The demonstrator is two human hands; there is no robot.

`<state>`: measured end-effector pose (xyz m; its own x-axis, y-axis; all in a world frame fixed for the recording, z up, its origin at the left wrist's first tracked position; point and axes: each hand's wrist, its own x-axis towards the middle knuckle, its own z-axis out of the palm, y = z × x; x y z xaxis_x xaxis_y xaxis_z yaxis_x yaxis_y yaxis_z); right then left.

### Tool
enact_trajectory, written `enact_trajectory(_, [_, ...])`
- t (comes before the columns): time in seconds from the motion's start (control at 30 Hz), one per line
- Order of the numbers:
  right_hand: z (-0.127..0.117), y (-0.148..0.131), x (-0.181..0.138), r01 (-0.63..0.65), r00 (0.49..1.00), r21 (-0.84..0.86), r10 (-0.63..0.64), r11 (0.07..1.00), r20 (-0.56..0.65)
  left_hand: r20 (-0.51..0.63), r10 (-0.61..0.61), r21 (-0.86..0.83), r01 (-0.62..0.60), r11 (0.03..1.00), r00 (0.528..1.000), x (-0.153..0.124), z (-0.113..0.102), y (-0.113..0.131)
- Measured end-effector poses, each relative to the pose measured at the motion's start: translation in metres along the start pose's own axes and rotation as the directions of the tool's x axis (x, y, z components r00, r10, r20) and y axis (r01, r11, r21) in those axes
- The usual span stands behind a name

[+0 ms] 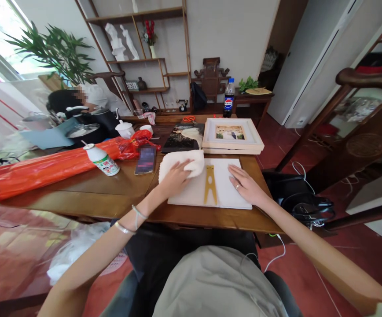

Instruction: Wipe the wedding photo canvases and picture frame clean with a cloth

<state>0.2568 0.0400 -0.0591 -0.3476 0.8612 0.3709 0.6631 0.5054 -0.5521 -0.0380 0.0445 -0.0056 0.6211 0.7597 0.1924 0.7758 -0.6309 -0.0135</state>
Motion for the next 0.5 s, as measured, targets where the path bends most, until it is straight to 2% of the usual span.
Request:
enact_trajectory(0.07, [0.000, 0.001, 0.000, -0.002, 1.000, -0.004, 0.002, 1.000, 0.005, -0.010, -0.025, 0.014, 0.025, 1.000, 1.000, 0.010, 0.002, -0.001])
enact_trajectory(0.13, [0.000, 0.001, -0.001, 0.004, 1.000, -0.015, -0.004, 1.000, 0.010, -0.004, -0.006, 0.010, 0.006, 1.000, 1.000, 0.006, 0.000, 0.014])
enact_trajectory(0.33, [-0.001, -0.004, 0.000, -0.006, 1.000, -0.023, 0.006, 1.000, 0.012, 0.047, 0.086, -0.115, -0.080, 0.990, 0.995, -0.049, -0.016, 0.080])
enact_trajectory(0.4, [-0.001, -0.004, 0.000, -0.008, 1.000, -0.021, 0.008, 1.000, 0.012, 0.046, 0.149, -0.154, -0.140, 0.978, 0.988, -0.060, -0.020, 0.085])
enact_trajectory(0.5, [0.000, -0.003, 0.000, 0.000, 1.000, -0.025, 0.000, 1.000, 0.013, 0.028, 0.177, -0.166, -0.170, 0.971, 0.984, -0.054, -0.020, 0.067])
